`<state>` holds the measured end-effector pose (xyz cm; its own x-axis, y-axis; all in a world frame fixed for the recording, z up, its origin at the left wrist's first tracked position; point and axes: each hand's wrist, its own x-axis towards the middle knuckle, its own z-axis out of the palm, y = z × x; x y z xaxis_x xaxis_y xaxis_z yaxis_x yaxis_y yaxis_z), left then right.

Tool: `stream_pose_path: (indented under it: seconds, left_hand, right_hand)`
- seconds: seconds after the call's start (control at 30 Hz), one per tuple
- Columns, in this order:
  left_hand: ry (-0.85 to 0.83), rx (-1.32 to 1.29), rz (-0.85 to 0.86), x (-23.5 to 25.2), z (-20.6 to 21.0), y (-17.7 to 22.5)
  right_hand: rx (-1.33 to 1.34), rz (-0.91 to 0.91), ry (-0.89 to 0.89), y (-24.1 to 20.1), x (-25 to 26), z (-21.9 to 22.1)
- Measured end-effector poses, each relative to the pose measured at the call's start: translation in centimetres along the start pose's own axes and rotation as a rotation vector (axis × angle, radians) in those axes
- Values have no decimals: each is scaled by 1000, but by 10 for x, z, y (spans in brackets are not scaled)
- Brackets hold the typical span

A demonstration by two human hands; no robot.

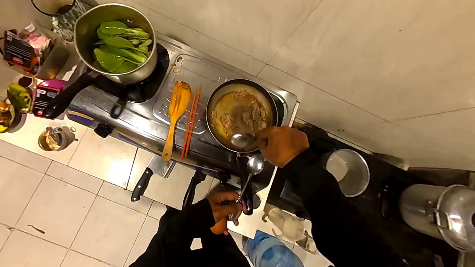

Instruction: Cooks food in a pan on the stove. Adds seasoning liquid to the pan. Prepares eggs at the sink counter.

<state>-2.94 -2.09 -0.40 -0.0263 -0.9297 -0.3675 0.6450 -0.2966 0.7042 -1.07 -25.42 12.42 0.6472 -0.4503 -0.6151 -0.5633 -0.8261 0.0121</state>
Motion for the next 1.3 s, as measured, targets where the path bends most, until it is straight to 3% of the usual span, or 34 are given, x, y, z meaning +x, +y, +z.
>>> stream_pose_path:
  seconds: [0.17, 0.43, 0.67, 0.87, 1.3]
  left_hand:
    - [-4, -1, 8, 1, -1, 0]
    - [-2, -2, -1, 0, 0, 1]
    - [-2, 10, -15, -1, 0, 3]
    - [-4, 28, 15, 0, 0, 2]
    - [-21, 7, 22, 0, -1, 0]
  right_hand:
    - [18, -15, -134, -1, 12, 12]
    - [198, 14, -13, 9, 33, -17]
    - [171, 64, 101, 23, 43, -45]
    - [82, 4, 292, -2, 40, -15]
    - [100, -29, 418, -6, 45, 12]
